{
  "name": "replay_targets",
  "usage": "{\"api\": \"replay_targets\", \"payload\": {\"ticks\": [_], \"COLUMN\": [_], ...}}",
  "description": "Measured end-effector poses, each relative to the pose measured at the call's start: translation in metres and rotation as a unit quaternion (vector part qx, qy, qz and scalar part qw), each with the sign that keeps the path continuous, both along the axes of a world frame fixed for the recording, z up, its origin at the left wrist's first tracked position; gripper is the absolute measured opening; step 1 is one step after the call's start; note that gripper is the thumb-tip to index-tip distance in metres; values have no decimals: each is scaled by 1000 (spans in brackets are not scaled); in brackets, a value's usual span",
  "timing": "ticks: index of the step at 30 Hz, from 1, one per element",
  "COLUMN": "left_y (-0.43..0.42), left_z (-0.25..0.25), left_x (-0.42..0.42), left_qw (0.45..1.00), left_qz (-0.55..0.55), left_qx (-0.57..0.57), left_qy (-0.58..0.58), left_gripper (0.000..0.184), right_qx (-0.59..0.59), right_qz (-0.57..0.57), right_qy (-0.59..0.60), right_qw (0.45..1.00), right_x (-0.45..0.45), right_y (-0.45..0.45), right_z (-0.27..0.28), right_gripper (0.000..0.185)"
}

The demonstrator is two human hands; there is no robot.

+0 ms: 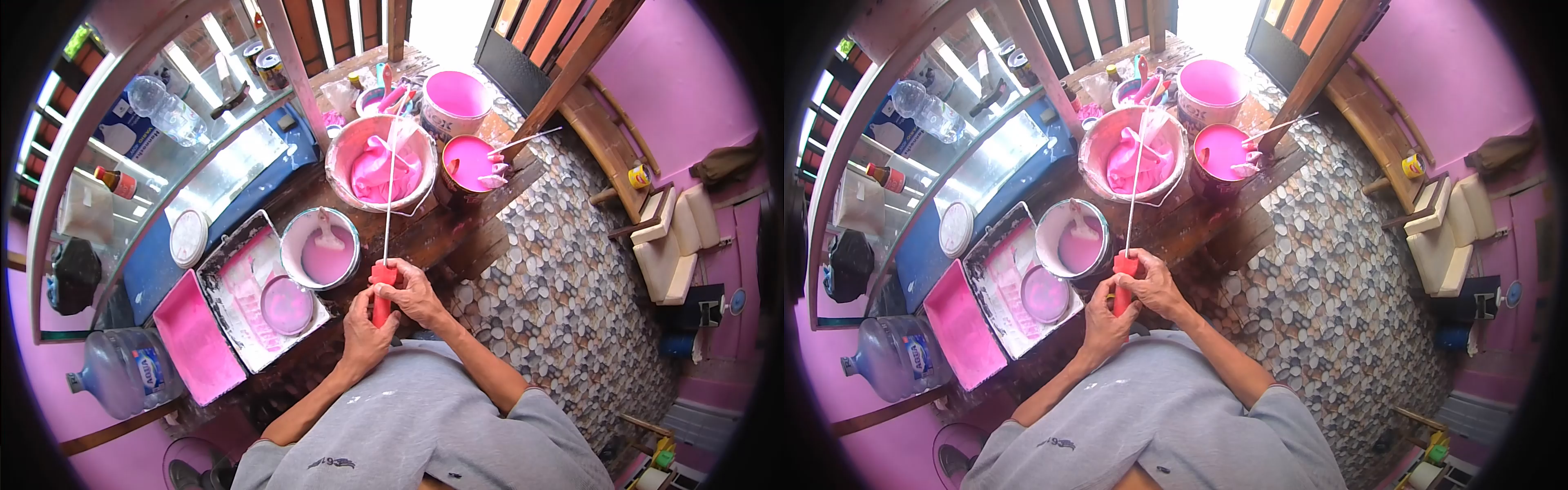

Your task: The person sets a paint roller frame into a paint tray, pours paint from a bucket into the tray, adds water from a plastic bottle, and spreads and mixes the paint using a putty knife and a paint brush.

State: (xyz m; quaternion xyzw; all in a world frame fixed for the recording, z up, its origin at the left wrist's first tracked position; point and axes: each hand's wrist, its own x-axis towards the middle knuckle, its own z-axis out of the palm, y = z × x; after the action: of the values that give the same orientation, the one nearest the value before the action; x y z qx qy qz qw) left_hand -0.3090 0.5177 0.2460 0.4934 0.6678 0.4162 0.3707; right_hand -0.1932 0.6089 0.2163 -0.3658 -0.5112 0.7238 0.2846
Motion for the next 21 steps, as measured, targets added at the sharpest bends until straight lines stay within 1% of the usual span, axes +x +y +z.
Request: {"api": "replay_targets", "payload": {"ticks": [2,3,5,6,7,9,10,11,13,14,15,17,18,19,21], "left_y": [0,0,3,4,5,5,6,5,2,-1,-5,-13,-18,-24,-36], "left_z": [-1,0,8,11,10,4,2,3,5,3,-4,-27,-32,-37,-45], "left_x": [8,11,16,16,17,16,13,10,5,2,-2,-11,-15,-20,-33], "left_qw": [999,999,995,994,994,992,990,990,989,992,992,991,990,990,983], "left_qz": [5,7,-21,-45,-45,-93,-124,-123,-128,-109,-108,-75,-55,-55,-50], "left_qx": [24,22,13,-9,-10,-7,-58,-59,-68,-62,-64,-103,-118,-115,-173], "left_qy": [45,44,100,99,98,87,36,35,-11,-21,-22,-53,-54,-54,-44], "left_gripper": [49,49,54,62,62,67,71,71,70,63,63,55,44,44,37], "right_qx": [18,17,37,34,34,-76,-32,-32,-101,-27,-28,12,20,22,-2], "right_qz": [-16,-14,-102,-138,-138,-188,-193,-192,-194,-208,-206,-204,-202,-202,-191], "right_qy": [-7,-8,-157,-184,-185,-118,-159,-159,-180,-221,-222,-219,-224,-224,-220], "right_qw": [1000,1000,982,973,972,972,968,968,959,953,953,954,953,953,957], "right_x": [2,1,-2,-2,-1,3,6,10,19,22,25,29,31,32,35], "right_y": [-3,-5,-10,-11,-12,-13,-14,-13,-13,-13,-14,-15,-16,-17,-19], "right_z": [3,7,15,15,13,5,-2,0,5,-1,-7,-13,-12,-8,0], "right_gripper": [39,39,39,40,40,39,36,36,32,33,33,33,34,34,34]}}
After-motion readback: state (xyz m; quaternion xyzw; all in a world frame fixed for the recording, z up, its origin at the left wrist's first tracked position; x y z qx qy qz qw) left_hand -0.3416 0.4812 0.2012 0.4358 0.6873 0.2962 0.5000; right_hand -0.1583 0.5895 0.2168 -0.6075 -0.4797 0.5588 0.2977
